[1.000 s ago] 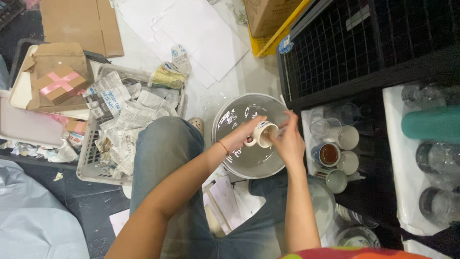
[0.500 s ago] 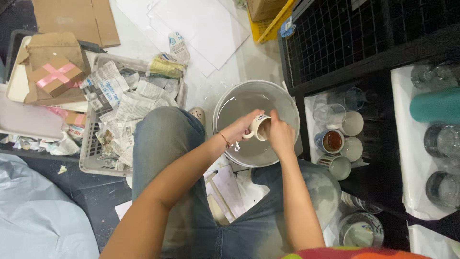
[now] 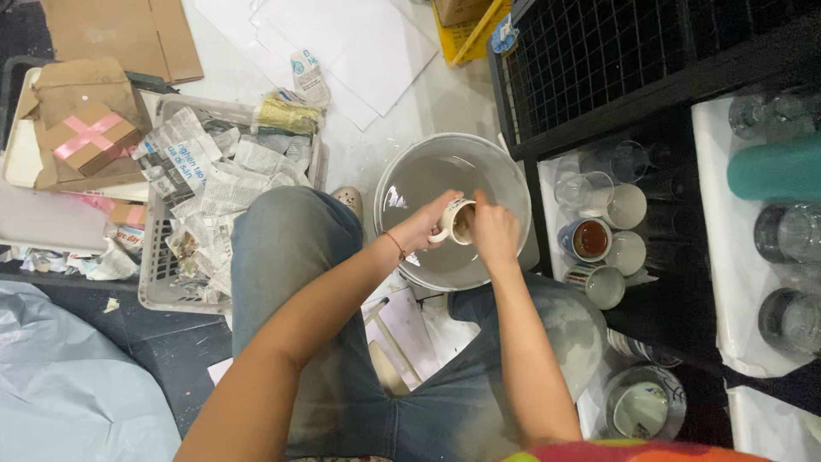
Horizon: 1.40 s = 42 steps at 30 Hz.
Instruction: The person sits on the floor and washes various ceramic items, including a bowl, a wooden spoon, and a mug, using a bucket of water and a sponge. After rinsing, the person dries each item with a cloth and places them on a nearby shelf.
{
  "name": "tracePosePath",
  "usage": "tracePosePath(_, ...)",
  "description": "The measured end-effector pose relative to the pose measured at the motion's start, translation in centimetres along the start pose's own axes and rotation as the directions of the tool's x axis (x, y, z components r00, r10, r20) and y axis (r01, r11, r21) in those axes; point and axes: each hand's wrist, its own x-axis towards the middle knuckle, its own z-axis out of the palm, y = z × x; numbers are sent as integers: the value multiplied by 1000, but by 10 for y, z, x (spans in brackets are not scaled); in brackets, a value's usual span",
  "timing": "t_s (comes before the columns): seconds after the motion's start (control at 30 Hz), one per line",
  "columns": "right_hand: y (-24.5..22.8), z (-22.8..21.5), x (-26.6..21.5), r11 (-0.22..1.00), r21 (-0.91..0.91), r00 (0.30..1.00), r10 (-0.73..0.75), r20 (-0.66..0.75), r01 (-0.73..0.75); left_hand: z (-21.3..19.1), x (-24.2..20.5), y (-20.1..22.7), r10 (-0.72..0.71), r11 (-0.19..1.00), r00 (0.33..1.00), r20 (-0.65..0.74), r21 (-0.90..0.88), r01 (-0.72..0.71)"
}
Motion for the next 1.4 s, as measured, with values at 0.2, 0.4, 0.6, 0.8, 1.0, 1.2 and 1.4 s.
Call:
tracePosePath(0.2,1,1,1,879,473,998,58,22,-62,-2,4,3,-15,999,999,-38,-51,13)
tracePosePath(0.4,-5,-1,2,986,161,998,57,-13,-54,4,-3,-5,-40,993,999,-24,-113,37)
tracePosePath(0.6,-9,-5,-5,990,131,998,55,-13,-53,0,-6,4,-24,999,1000,9,-33,25)
tracePosePath(0.8,-8,-19,-4,851,482,975,146,167,-210,4,-4,3,-30,997,999,-26,-67,28)
tracePosePath(1.0,-7,-7,-3,992,68,994,110,12,-111,6,-4,-13,-18,994,1000,8,-106,19)
tracePosePath(1.2,-6,7,-2,998,-17,996,64,-68,-66,0,1,-4,2,1000,999,-47,-27,-3)
tracePosePath(1.4,-7,-15,1,891,430,986,99,133,-147,-7,-8,21,249,952,956,157,142,-271)
